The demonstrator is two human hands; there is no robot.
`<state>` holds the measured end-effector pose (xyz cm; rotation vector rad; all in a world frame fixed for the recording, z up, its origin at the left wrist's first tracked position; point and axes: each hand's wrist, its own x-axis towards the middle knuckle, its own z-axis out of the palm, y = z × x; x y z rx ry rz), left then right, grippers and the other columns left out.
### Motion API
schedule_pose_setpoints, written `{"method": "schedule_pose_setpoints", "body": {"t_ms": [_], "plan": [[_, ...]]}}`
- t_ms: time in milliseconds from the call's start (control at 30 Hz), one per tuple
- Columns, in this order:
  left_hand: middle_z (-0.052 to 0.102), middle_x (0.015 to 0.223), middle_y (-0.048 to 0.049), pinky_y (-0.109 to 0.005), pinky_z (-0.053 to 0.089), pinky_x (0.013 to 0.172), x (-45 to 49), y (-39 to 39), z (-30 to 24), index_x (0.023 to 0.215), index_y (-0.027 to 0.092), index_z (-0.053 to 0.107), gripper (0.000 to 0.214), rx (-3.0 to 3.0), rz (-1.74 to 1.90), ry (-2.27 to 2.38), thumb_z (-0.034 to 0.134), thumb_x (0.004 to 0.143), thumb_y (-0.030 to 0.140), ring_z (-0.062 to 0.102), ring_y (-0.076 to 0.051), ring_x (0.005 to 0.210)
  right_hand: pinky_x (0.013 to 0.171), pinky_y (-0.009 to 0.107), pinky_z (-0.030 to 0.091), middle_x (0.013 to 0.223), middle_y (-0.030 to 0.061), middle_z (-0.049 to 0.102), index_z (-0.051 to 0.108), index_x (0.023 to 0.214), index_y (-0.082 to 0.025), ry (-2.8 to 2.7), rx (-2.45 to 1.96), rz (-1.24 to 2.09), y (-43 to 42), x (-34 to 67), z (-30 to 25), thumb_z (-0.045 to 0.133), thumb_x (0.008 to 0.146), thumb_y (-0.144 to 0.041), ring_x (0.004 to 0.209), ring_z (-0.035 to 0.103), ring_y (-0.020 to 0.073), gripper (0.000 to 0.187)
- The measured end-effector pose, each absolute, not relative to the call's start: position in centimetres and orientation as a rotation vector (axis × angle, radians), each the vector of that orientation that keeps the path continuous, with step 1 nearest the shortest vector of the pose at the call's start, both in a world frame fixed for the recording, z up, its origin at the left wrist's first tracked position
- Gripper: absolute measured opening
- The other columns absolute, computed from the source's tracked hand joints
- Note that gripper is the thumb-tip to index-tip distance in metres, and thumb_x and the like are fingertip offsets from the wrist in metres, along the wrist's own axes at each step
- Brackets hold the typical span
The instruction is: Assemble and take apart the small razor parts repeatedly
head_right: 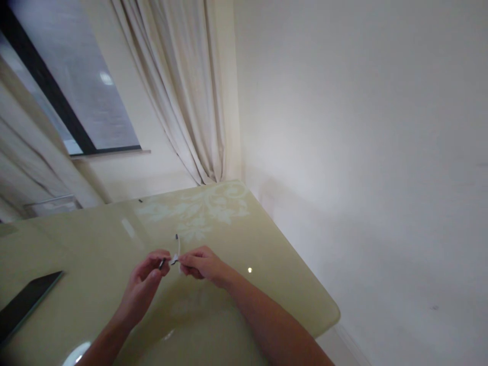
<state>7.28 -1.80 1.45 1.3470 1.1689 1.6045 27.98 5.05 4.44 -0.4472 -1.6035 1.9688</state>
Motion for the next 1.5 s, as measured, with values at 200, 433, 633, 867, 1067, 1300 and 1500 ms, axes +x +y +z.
{"method": "schedule_pose_setpoints", "body": {"t_ms": [200, 433, 633, 867, 1067, 1300, 1500], "plan": [[0.07, 0.093, -0.0046, -0.027, 0.047, 0.064, 9.6, 1.8, 3.4, 0.103, 0.022, 0.079, 0.042, 1.656, 1.285, 1.534, 0.081, 0.075, 0.053, 0.057, -0.016, 0.069, 0.042, 0.024, 0.009, 0.048, -0.01, 0.032, 0.051, 0.062, -0.019, -1.086, -0.534, 1.744, 8.2, 28.7, 4.4, 0.06, 0.083, -0.082, 0.04, 0.02, 0.0046, 0.066], [0.077, 0.091, -0.0071, -0.031, 0.047, 0.071, 19.0, 9.8, 2.7, 0.099, 0.018, 0.08, 0.032, 1.956, 0.798, 1.702, 0.081, 0.076, 0.041, 0.067, -0.021, 0.076, 0.037, 0.024, 0.011, 0.045, -0.0115, 0.026, 0.039, 0.061, -0.023, -0.678, -0.618, 1.527, 12.2, 32.7, 4.7, 0.061, 0.082, -0.079, 0.035, 0.016, 0.0053, 0.064], [0.075, 0.091, -0.0115, -0.033, 0.045, 0.074, 22.3, 12.0, 1.6, 0.116, 0.013, 0.075, 0.043, 1.949, 0.814, 1.819, 0.077, 0.08, 0.037, 0.069, -0.026, 0.084, 0.036, 0.024, 0.013, 0.047, -0.0114, 0.026, 0.038, 0.063, -0.023, -0.541, -0.612, 1.503, 13.0, 34.5, 4.2, 0.057, 0.088, -0.075, 0.036, 0.016, 0.0067, 0.06], [0.079, 0.089, -0.0073, -0.035, 0.05, 0.077, 12.8, 5.0, 2.0, 0.086, 0.024, 0.078, 0.032, 1.978, 0.871, 1.748, 0.056, 0.091, 0.047, 0.069, -0.025, 0.08, 0.037, 0.025, 0.013, 0.049, -0.0112, 0.027, 0.042, 0.067, -0.023, -0.564, -0.652, 1.561, 12.4, 33.5, 4.2, 0.057, 0.088, -0.073, 0.038, 0.018, 0.0068, 0.056], [0.076, 0.12, -0.0149, -0.052, 0.05, 0.096, -1.9, 0.0, 0.1, 0.119, 0.022, 0.077, 0.052, 1.763, 0.918, 2.281, 0.056, 0.084, 0.055, 0.069, -0.037, 0.104, 0.039, 0.023, 0.013, 0.051, -0.011, 0.03, 0.047, 0.069, -0.022, -0.763, -0.656, 1.659, 10.3, 31.2, 4.2, 0.065, 0.083, -0.075, 0.039, 0.019, 0.0052, 0.058], [0.061, 0.145, -0.0115, -0.067, 0.042, 0.101, -3.3, -0.2, 0.4, 0.127, 0.034, 0.075, 0.047, 1.724, 0.566, 2.369, 0.057, 0.089, 0.055, 0.054, -0.047, 0.13, 0.039, 0.023, 0.011, 0.05, -0.0113, 0.031, 0.05, 0.067, -0.02, -0.914, -0.728, 1.729, 8.4, 29.5, 3.3, 0.067, 0.079, -0.077, 0.038, 0.018, 0.0041, 0.06], [0.072, 0.124, -0.0095, -0.055, 0.044, 0.104, -0.3, 0.0, 0.7, 0.108, 0.03, 0.079, 0.032, 1.792, 0.975, 2.16, 0.067, 0.084, 0.048, 0.06, -0.036, 0.117, 0.04, 0.024, 0.009, 0.05, -0.0112, 0.034, 0.056, 0.07, -0.019, -1.136, -0.831, 1.736, 6.7, 28.6, 2.8, 0.076, 0.076, -0.069, 0.04, 0.019, 0.0042, 0.055]]}}
